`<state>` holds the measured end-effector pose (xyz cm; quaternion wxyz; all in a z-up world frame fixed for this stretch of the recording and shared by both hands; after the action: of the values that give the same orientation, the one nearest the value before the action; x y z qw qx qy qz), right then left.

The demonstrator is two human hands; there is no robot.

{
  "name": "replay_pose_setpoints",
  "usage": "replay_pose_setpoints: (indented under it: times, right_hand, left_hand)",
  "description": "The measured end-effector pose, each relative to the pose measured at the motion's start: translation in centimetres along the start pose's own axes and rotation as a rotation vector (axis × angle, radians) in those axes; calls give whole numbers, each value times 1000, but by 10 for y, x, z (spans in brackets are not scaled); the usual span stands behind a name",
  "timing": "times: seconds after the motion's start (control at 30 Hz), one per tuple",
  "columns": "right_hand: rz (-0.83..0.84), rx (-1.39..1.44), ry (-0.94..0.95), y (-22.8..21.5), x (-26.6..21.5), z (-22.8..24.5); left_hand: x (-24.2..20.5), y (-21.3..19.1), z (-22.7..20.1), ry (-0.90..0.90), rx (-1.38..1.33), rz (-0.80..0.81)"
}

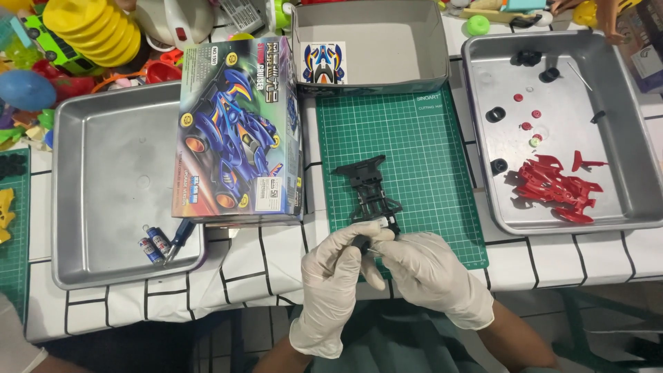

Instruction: The person assembles a toy car chassis on a green cutting mat. They insert a battery into the black frame, attach a red plastic body part, and secure a black wheel onto the axle using a screwdriver.

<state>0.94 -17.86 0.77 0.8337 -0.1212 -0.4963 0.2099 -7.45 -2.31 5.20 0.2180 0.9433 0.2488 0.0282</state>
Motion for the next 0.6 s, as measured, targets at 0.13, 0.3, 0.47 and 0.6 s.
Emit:
replay_pose_setpoints:
  times: [0.13,0.3,0.47,0.6]
  right_hand:
    - [-5,-27,2,1,0,3]
    - [48,-208,-83,-5,-4,12]
    - [193,-338,-106,-19,14,28]
    - [251,-504,-192,-26,27,37]
  left_hand:
    - [-3,-1,5,-14,-14,-1]
    - [-10,-5,19,170,-25,-7]
    - [-1,-5,14,704,479,-36]
    - [3,-14,27,1027,743,67]
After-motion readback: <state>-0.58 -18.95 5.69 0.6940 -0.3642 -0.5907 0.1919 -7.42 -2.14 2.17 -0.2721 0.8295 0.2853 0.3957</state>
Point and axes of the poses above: each hand's wrist, its own x-axis towards the middle knuckle, its own y-axis out of the palm, z = x × y, the point moved 1 cm from there along x, towards the middle knuckle, and after that the axes turned 12 degrees about -z, right-handed, at the moved point
